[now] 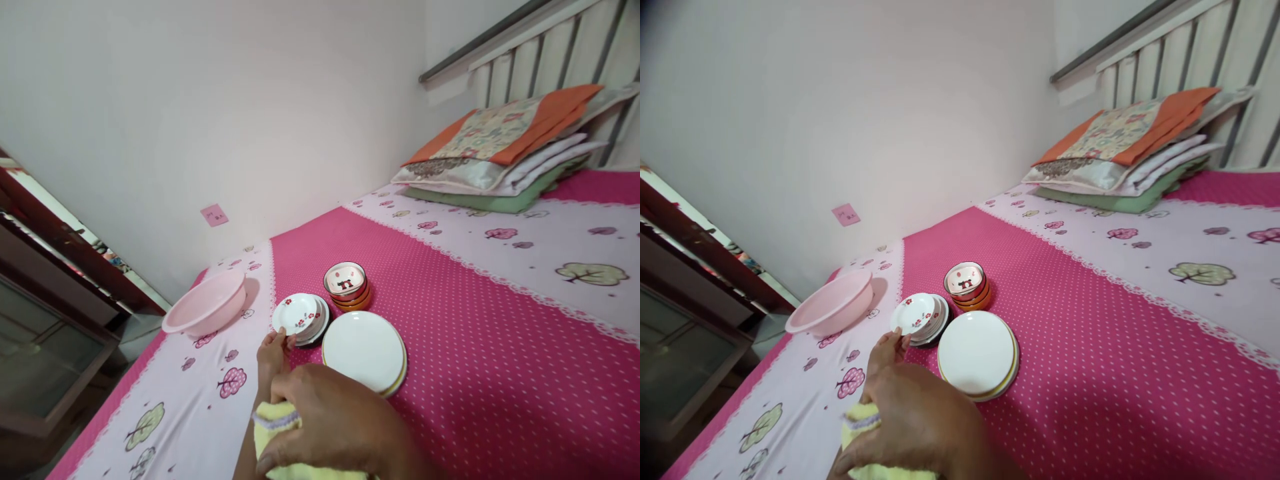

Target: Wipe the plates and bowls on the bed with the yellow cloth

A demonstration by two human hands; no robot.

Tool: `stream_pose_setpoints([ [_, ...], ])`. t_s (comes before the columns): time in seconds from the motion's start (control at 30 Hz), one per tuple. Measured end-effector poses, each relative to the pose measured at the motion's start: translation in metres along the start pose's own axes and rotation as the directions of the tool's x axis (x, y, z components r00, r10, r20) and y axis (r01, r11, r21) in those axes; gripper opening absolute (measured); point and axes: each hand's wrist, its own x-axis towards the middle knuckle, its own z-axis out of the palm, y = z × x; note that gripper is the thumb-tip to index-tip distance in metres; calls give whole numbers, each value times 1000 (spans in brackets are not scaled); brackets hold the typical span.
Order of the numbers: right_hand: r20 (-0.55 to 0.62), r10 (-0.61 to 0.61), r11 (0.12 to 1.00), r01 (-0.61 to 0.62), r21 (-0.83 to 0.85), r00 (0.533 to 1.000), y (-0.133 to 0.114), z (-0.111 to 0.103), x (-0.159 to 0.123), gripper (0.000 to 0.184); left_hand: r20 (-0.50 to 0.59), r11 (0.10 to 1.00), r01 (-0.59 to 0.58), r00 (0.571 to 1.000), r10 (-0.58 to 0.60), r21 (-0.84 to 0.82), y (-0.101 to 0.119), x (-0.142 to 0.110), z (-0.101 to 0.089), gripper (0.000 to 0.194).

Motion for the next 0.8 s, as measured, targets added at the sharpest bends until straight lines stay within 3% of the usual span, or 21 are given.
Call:
stream_pose_setpoints([
  [0.27, -22, -61, 998, 61, 19, 998, 3, 6, 1, 32, 9, 979, 16, 1000, -18, 205, -3, 0, -2, 26],
  [0.5, 94, 33, 998, -28, -54, 995, 8, 1, 3, 56, -57, 866, 8, 998, 24, 500, -19, 34, -20, 31],
  [0.6, 118, 52, 997, -45, -66, 992, 10, 1, 3, 54, -48, 766, -65, 991, 125, 640, -25, 41, -27, 31],
  [0.7, 119, 30, 997, -21, -75, 992, 9, 1, 3, 48, 2, 606, -203, 949, 316, 769, -25, 35, -28, 34],
  [0.8, 102, 8, 994, 4, -113, 995, 7, 2, 5, 49, 248, 355, -425, 859, 447, 833, -24, 22, -22, 53],
])
